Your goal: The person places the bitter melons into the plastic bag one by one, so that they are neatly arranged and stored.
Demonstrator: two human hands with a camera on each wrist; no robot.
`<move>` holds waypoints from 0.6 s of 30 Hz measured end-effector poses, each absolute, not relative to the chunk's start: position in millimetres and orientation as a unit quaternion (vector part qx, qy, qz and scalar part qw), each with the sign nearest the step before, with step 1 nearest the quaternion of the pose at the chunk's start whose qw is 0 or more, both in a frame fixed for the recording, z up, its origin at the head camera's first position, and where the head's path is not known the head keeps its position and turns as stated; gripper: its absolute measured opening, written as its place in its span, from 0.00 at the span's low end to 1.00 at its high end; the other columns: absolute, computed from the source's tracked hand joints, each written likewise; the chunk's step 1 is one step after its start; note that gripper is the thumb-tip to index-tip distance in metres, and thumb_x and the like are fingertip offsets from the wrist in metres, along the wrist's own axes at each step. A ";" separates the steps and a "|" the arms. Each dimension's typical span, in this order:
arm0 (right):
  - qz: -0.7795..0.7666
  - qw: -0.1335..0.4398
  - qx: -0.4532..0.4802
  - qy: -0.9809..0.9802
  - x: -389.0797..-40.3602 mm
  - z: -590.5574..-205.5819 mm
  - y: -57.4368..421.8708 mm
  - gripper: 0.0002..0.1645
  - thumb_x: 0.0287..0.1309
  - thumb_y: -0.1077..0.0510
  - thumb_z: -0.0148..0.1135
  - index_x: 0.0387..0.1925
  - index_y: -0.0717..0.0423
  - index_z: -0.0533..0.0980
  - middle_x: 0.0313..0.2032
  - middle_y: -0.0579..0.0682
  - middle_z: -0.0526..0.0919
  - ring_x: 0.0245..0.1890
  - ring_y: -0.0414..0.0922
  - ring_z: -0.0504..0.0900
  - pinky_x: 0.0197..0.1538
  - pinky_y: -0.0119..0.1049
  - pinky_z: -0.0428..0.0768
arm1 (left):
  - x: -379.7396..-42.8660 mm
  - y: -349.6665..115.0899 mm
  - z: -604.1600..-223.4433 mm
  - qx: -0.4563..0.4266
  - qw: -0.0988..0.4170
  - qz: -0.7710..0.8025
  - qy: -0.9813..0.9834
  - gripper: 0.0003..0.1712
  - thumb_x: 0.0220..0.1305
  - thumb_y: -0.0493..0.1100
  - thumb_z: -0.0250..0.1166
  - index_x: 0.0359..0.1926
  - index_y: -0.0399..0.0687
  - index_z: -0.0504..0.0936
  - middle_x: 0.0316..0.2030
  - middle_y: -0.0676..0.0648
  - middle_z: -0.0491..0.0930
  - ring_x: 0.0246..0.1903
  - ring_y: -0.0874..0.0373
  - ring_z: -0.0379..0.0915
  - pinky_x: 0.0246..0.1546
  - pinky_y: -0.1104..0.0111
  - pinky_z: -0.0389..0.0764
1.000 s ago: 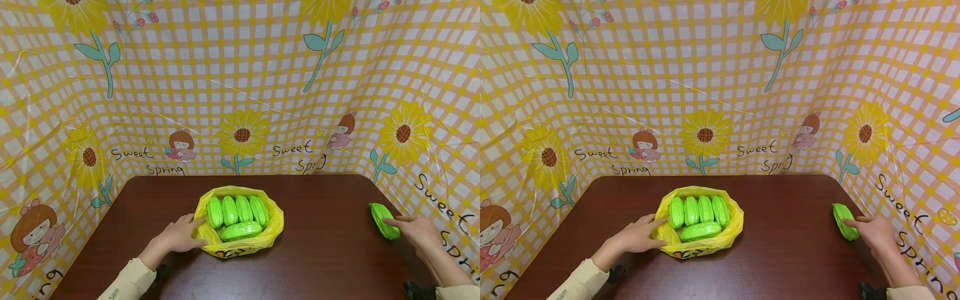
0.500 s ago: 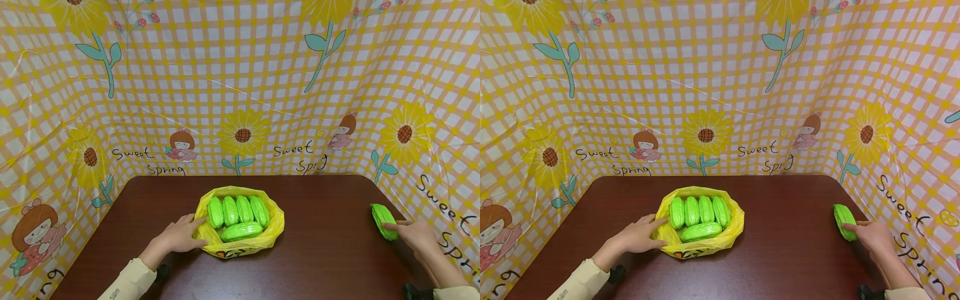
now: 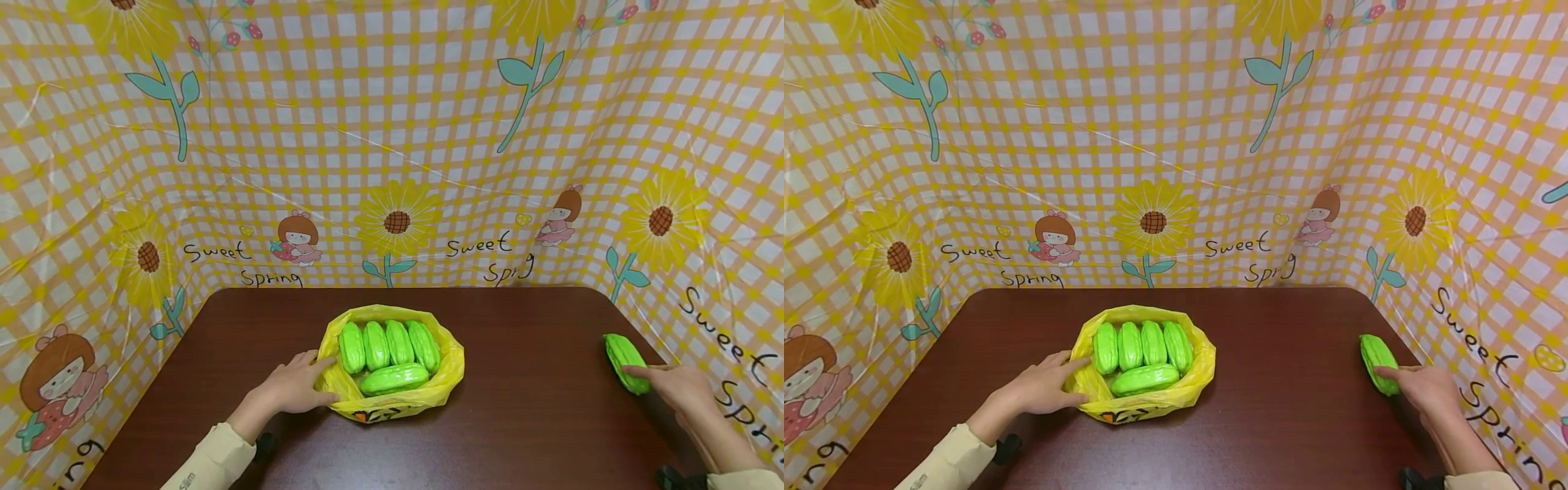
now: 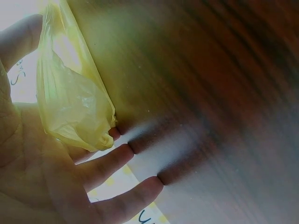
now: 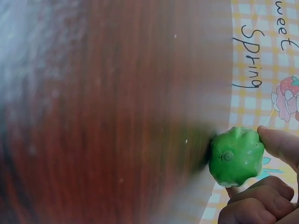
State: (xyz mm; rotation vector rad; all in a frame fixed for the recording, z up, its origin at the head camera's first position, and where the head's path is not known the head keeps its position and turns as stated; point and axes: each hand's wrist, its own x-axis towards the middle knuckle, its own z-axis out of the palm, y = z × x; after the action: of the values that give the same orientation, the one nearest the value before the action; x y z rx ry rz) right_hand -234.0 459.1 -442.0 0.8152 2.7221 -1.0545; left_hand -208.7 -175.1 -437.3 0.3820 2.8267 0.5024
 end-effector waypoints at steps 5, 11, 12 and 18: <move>-0.344 0.064 0.249 0.903 -234.2 -438.0 456.0 0.54 0.54 0.30 0.67 0.60 0.74 0.73 0.56 0.80 0.64 0.45 0.65 0.73 0.37 0.45 0.78 | -209.1 -175.2 -438.1 0.132 0.120 0.171 0.969 0.44 0.61 0.64 0.68 0.74 0.54 0.68 0.74 0.35 0.60 0.74 0.38 0.53 0.65 0.31 0.56; -0.295 0.089 0.192 0.932 -237.1 -431.8 448.7 0.57 0.57 0.25 0.61 0.66 0.71 0.67 0.66 0.85 0.53 0.56 0.75 0.70 0.45 0.53 0.81 | -209.0 -175.5 -438.2 0.132 0.119 0.169 0.969 0.44 0.61 0.64 0.68 0.74 0.54 0.68 0.73 0.36 0.60 0.74 0.38 0.53 0.64 0.31 0.57; -0.295 0.092 0.185 0.933 -237.8 -430.8 446.6 0.58 0.58 0.25 0.60 0.67 0.72 0.66 0.67 0.84 0.52 0.56 0.75 0.70 0.46 0.53 0.81 | -208.9 -175.4 -438.1 0.132 0.119 0.170 0.969 0.44 0.61 0.64 0.68 0.74 0.54 0.68 0.73 0.36 0.60 0.74 0.38 0.53 0.64 0.31 0.57; -0.311 0.085 0.149 0.935 -241.5 -422.3 431.2 0.59 0.60 0.26 0.59 0.68 0.73 0.63 0.69 0.82 0.51 0.61 0.78 0.64 0.51 0.59 0.78 | -208.9 -175.1 -438.0 0.133 0.116 0.171 0.969 0.44 0.61 0.63 0.68 0.73 0.53 0.68 0.73 0.36 0.61 0.74 0.38 0.54 0.64 0.31 0.56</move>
State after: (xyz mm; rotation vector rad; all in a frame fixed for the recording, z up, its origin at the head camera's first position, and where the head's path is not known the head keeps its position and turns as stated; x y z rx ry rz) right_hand -241.5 431.2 -422.3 0.4431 2.7875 -0.9277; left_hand -208.9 -175.1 -438.0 0.3881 2.8381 0.5017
